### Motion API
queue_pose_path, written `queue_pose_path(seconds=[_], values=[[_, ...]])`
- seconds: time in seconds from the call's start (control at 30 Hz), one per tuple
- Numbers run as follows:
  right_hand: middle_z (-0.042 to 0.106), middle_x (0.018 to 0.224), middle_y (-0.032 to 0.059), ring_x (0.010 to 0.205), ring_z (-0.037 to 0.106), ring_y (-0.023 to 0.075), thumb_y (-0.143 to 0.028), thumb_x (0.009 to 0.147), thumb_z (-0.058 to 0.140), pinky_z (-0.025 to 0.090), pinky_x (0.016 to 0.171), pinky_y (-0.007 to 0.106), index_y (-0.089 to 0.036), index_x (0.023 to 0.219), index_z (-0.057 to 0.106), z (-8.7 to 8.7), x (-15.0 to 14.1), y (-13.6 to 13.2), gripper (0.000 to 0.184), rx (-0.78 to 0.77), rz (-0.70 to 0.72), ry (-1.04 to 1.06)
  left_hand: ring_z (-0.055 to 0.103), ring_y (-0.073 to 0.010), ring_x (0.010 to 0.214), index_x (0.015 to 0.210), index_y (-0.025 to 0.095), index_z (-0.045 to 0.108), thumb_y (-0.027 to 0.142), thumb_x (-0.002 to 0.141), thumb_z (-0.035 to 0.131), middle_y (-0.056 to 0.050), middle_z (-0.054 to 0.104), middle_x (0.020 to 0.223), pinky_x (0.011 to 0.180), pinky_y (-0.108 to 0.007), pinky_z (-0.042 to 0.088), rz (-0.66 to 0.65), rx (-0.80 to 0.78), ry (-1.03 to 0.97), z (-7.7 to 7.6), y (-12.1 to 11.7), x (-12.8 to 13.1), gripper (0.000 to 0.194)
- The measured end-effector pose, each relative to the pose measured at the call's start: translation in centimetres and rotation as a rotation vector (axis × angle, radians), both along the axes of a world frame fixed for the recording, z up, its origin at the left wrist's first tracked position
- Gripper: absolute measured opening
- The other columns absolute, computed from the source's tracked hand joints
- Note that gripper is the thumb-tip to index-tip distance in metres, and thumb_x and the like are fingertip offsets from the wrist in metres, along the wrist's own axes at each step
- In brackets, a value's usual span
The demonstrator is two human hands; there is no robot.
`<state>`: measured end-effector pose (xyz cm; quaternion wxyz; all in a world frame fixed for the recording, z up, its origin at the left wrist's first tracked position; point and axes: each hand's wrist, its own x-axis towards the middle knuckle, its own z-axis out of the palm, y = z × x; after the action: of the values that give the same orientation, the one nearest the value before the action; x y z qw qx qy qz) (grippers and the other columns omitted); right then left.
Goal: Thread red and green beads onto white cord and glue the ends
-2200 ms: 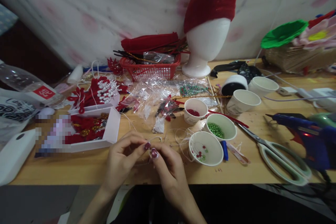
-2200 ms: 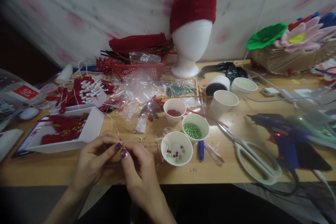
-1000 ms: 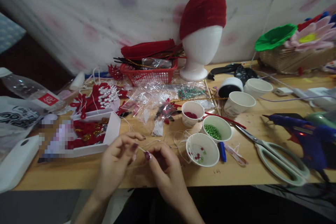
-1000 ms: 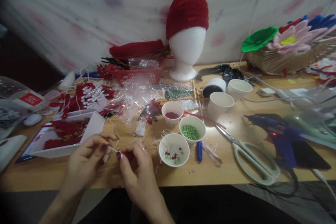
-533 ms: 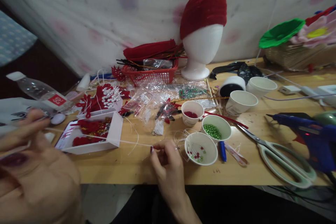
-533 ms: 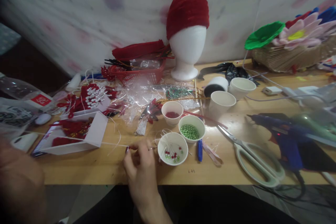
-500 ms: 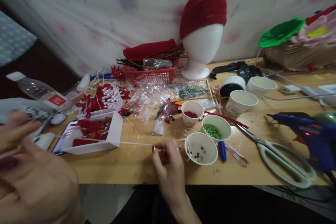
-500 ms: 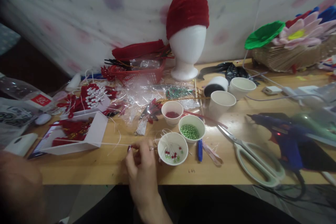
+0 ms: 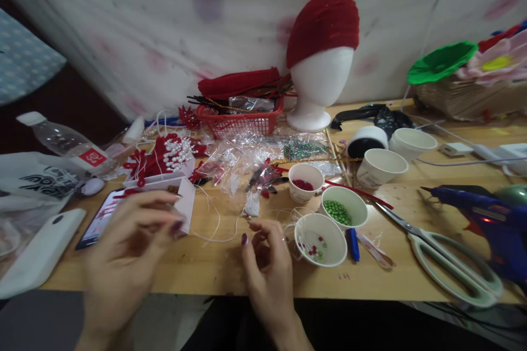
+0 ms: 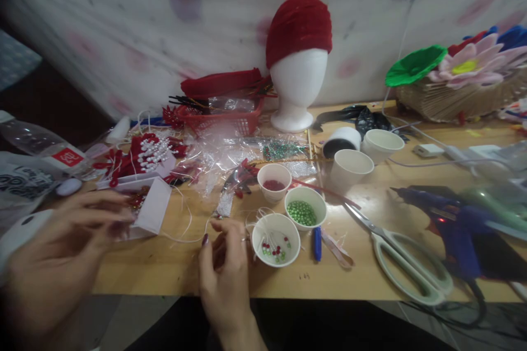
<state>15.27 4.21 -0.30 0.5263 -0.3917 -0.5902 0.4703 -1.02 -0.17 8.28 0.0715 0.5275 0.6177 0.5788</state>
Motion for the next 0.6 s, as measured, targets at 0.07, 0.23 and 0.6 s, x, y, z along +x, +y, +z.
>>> queue_pose_path(seconds=[0.07,0.23,0.6], values=[[0.058,0.092,0.0033,0.077,0.057,0.0153,-0.016,0.093,0.052,0.047,0.063,0.025,-0.023,0.104,0.061,0.0,0.2,-0.1,0.016,0.025,0.014,0.048,0.060,-0.0158,0.093,0.075,0.026,0.072,0.026,0.082,0.074,-0.001,0.062,0.097,0.066,-0.021,0.049,-0.111,-0.080,0.157,-0.2,0.5,0.6,0.007],[0.063,0.099,0.0042,0.083,0.060,0.0156,-0.021,0.096,0.050,0.048,0.070,0.027,-0.025,0.110,0.064,0.2,1.0,0.0,0.019,0.038,0.149,0.173,0.061,-0.0126,0.071,0.080,0.031,0.077,0.027,0.084,0.072,-0.001,0.061,0.083,0.051,-0.017,0.046,-0.363,-0.211,0.167,-1.1,1.0,1.9,0.008],[0.068,0.078,0.0038,0.070,0.062,0.0161,-0.029,0.097,0.052,0.047,0.065,0.027,-0.020,0.094,0.069,0.3,1.3,-0.3,0.019,-0.004,0.312,0.184,0.060,-0.0109,0.070,0.082,0.032,0.080,0.025,0.084,0.072,-0.001,0.058,0.079,0.057,-0.016,0.050,-0.393,-0.220,0.073,-2.2,1.6,2.3,0.010]])
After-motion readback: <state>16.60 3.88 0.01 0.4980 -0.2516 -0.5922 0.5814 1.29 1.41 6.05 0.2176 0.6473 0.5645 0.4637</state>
